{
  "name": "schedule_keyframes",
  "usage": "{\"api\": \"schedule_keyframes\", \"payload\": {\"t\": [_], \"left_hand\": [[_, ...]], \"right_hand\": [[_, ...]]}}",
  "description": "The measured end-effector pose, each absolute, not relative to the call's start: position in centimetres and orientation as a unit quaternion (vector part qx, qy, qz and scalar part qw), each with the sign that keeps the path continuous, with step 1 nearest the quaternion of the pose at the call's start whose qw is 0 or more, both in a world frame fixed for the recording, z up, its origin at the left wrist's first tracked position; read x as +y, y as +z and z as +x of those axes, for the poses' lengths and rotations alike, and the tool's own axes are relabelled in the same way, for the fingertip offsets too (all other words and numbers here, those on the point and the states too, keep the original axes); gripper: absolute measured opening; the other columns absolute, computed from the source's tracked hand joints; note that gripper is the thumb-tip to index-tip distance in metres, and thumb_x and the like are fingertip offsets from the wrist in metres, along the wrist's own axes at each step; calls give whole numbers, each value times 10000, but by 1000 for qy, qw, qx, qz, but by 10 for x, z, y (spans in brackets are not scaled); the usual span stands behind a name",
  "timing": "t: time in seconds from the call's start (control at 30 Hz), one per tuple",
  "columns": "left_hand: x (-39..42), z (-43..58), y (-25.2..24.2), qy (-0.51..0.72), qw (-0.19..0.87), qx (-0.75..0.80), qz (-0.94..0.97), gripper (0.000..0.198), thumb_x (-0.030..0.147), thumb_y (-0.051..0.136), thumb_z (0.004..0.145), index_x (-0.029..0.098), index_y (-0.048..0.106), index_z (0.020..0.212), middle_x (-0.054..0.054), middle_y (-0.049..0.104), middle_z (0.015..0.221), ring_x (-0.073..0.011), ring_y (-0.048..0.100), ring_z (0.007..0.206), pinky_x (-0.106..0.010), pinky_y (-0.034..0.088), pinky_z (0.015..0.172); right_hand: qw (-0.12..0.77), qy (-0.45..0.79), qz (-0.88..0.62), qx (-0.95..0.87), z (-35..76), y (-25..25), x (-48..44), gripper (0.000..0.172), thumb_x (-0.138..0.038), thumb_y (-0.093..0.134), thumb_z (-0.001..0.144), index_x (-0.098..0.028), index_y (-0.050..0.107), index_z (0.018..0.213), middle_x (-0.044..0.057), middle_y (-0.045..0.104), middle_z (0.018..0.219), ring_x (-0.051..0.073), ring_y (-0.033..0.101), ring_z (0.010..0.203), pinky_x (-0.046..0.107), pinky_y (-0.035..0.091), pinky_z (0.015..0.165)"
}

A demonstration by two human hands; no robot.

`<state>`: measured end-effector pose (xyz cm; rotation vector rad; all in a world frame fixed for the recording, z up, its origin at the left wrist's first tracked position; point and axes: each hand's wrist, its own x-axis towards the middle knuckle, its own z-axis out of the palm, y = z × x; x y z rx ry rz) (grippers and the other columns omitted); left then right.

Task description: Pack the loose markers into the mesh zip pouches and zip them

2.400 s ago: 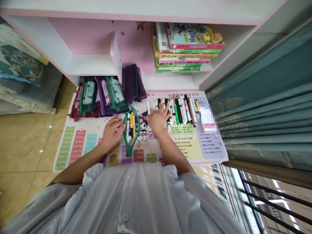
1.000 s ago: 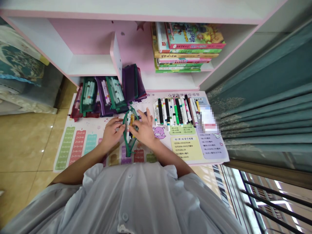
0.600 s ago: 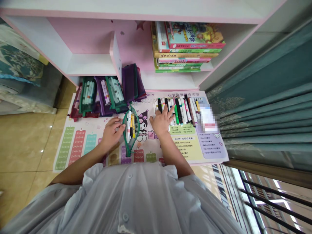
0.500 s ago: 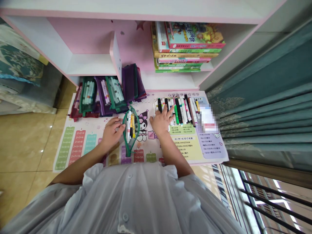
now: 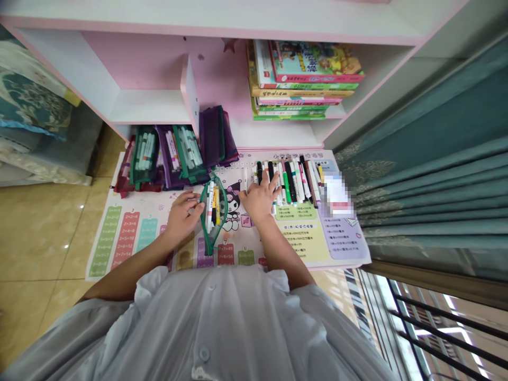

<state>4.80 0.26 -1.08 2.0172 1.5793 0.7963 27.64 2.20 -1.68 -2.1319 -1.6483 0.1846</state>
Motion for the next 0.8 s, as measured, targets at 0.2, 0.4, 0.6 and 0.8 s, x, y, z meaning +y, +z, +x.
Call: {"api": "schedule_keyframes", "payload": {"t": [0.2, 0.4, 0.6, 0.8], "left_hand": [[3, 48, -10, 287, 221, 571, 736, 339, 362, 500, 885, 205, 635, 617, -82, 732, 1068, -271, 616, 1164, -456, 494, 1034], [3, 50, -9, 279, 229, 577, 733, 347, 364, 491, 892, 202, 635, 620, -95, 727, 1092, -285, 603, 1191, -477, 475, 1050], [3, 49, -8, 262, 240, 582, 731, 289, 359, 511, 879, 196, 645, 683, -108, 715, 1127, -289, 598, 1196, -482, 468, 1056], [4, 48, -8, 255, 235, 586, 733, 262, 361, 513, 882, 183, 690, 809, -124, 698, 1164, -286, 595, 1200, -477, 461, 1072]], "right_hand": [[325, 94, -688, -642, 261, 1, -1, 204, -260, 663, 692, -183, 538, 550, 130, 465, 1511, 459, 159, 1505, 714, 276, 1093], [308, 152, -631, -696, 239, 6, -17, 181, -236, 674, 659, -188, 543, 543, 136, 473, 1507, 450, 157, 1510, 685, 248, 1121], [252, 182, -655, -688, 225, 3, -13, 207, -248, 721, 670, -168, 576, 547, 181, 470, 1509, 463, 174, 1503, 711, 193, 1133], [240, 186, -650, -696, 220, -1, -11, 187, -269, 719, 732, -164, 642, 598, 158, 472, 1510, 463, 177, 1503, 737, 225, 1109]]}}
